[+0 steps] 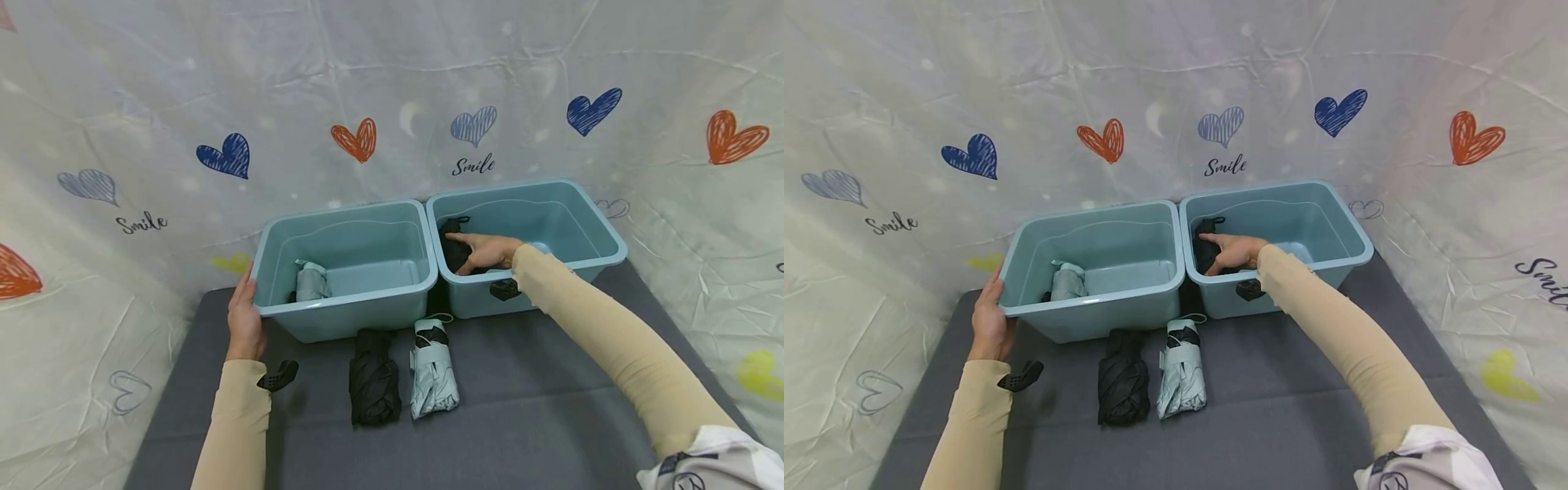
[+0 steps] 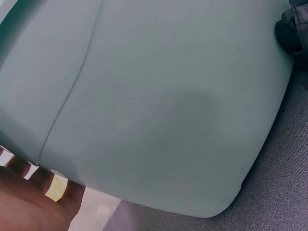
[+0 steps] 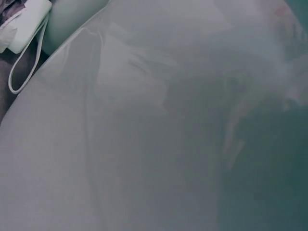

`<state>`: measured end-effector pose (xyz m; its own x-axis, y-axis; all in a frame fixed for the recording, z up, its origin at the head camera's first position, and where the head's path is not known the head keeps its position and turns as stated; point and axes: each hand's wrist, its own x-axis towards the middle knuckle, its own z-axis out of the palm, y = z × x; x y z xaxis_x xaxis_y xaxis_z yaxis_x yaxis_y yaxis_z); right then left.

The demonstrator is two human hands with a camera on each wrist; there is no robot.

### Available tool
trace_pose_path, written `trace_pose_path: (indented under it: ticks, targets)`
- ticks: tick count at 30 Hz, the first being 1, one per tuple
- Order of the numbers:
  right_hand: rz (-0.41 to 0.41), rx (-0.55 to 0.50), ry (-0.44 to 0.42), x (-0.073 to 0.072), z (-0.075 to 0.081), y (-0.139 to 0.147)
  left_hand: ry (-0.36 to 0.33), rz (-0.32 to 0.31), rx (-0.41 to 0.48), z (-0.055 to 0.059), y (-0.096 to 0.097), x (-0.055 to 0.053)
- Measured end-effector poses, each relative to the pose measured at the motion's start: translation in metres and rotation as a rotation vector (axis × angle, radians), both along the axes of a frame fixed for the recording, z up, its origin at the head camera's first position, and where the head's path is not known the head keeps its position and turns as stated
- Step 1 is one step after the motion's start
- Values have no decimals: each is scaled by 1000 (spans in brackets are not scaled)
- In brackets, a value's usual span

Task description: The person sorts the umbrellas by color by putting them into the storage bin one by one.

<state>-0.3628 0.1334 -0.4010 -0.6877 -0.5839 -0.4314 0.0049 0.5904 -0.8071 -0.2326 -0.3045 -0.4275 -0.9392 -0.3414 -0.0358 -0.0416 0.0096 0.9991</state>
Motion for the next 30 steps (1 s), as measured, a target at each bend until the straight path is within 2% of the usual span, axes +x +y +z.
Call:
trace_pose_path:
  ticks: [6, 13, 23, 30]
  targets:
    - [30, 35, 7, 0, 2, 1, -4, -1, 2, 0, 0, 0]
    - [25, 31, -1, 1, 3, 1, -1, -8, 6, 2, 1, 2]
    - [34, 60, -3, 1, -2, -4, -14, -1, 5, -2, -3, 8]
    - [7, 39, -57, -1, -2, -2, -10, -12, -20, 0, -1, 2]
